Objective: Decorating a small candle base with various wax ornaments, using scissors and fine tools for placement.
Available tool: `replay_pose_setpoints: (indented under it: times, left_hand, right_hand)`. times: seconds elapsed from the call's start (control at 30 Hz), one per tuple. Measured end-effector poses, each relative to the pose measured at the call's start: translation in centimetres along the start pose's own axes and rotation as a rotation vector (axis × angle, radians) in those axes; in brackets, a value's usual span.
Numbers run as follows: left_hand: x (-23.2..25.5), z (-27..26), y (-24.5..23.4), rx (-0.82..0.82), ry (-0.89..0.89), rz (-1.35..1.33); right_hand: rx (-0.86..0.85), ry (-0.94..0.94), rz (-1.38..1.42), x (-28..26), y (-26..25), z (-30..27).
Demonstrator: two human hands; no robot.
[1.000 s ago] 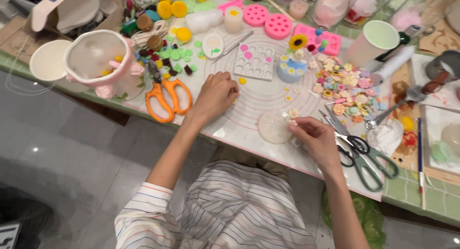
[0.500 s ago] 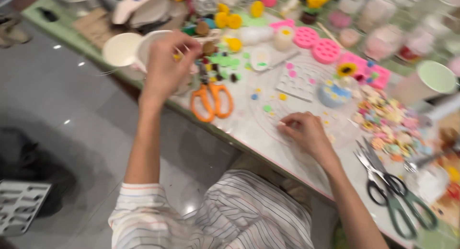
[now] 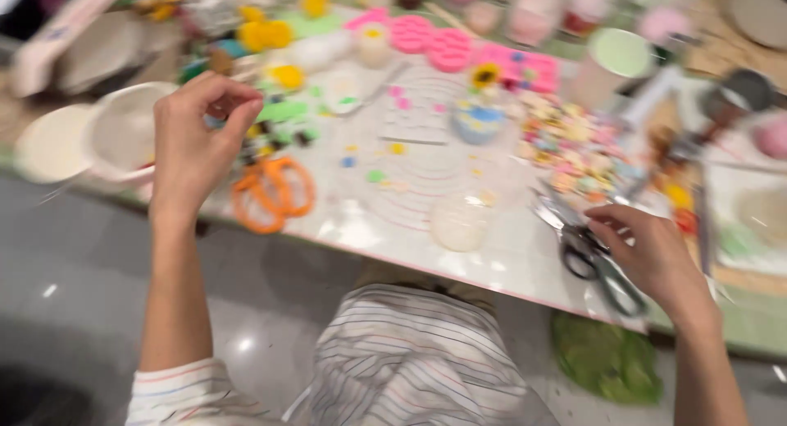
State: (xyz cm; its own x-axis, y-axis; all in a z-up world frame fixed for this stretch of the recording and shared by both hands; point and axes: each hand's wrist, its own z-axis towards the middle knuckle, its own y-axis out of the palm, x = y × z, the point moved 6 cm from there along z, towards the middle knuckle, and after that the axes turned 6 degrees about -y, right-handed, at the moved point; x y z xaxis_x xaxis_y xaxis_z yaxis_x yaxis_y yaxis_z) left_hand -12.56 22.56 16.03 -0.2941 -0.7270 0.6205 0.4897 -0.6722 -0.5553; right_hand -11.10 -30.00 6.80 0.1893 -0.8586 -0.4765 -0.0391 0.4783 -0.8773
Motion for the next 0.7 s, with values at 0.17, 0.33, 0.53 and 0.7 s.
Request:
replay_pose_setpoints:
  times: [0.17,0.33,0.53,0.7]
  left_hand:
    - [4.3,2.0,8.8,-0.154,0.081,-0.061]
    - [9.1,2.2,14.6,-0.242,0.163,-0.131]
    - [12.6,1.0,15.7,-0.355,0.19,-0.127]
    - [8.1,2.4,8.3,-0.219,0.239,0.023]
  right_hand:
    - [-0.004,0.132,-0.071,8.3,-2.8,-7.1]
    - [0.075,0.018,0.04,6.2,-1.3,-8.1]
    - [0.238,-0.493,-0.122,0.5,0.4,-5.0]
    - [-0.119,-0.179,-0.21,4.7,3.0,-1.1]
